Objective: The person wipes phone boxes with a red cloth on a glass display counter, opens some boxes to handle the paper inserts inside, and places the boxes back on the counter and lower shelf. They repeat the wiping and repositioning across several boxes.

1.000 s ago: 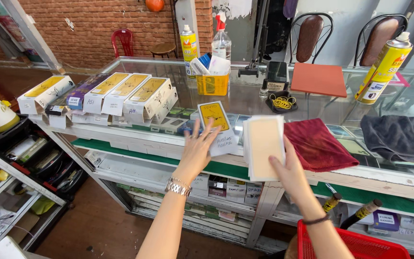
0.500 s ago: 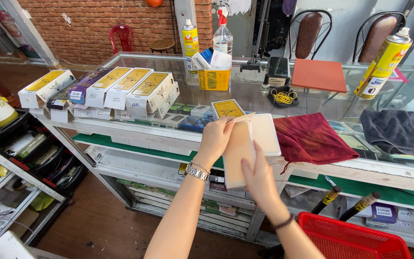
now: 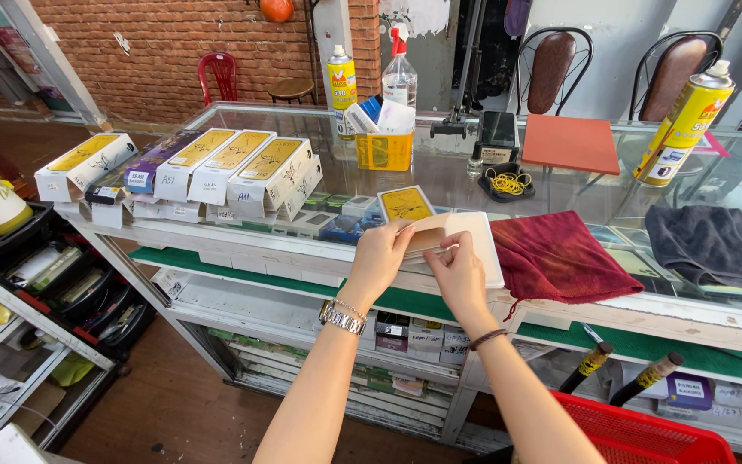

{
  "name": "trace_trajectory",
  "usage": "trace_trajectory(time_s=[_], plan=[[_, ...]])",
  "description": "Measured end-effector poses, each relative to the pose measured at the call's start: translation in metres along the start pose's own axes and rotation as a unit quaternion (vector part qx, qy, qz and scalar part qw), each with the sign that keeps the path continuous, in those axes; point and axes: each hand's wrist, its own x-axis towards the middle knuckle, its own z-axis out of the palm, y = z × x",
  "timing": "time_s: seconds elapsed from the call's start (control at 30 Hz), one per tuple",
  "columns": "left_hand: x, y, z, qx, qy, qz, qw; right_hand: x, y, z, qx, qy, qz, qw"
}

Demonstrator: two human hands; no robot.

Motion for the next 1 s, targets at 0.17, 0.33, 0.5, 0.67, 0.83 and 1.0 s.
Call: trace_trajectory(time_s=[0.17,0.33,0.5,0.67,0.83,1.0], plan=[[-0.004,-0.008,-0.009,0.102,0.017,0.107,0.989,0.052,0.044,-0.049,0.016,0.050,-0.061,0.997],[0.003,0.014,0.053,-0.048,-0.046,-0.026,0.997,0.088,0.067,-0.063,-0.152,-0.053,-0.008,0.987],[0.032,0.015,0.126,0.021,-0.131,-0.112,0.985,0.085,0.066,-0.054,-0.257,-0.058,-0.005,0.965],[0.047,0.013,0.133,-0.181,0.037,-0.319,0.930,0.079,0.071,-0.054,-0.157,-0.040,0.033,0.986],[0.048,0.019,0.125,-0.378,-0.002,-0.308,0.873,0.074,0.067,-0.068,0.111,-0.050,0.029,0.992],[0.034,0.018,0.120,-0.513,-0.007,-0.126,0.849,0.050,0.048,-0.068,0.215,0.009,-0.051,0.975]])
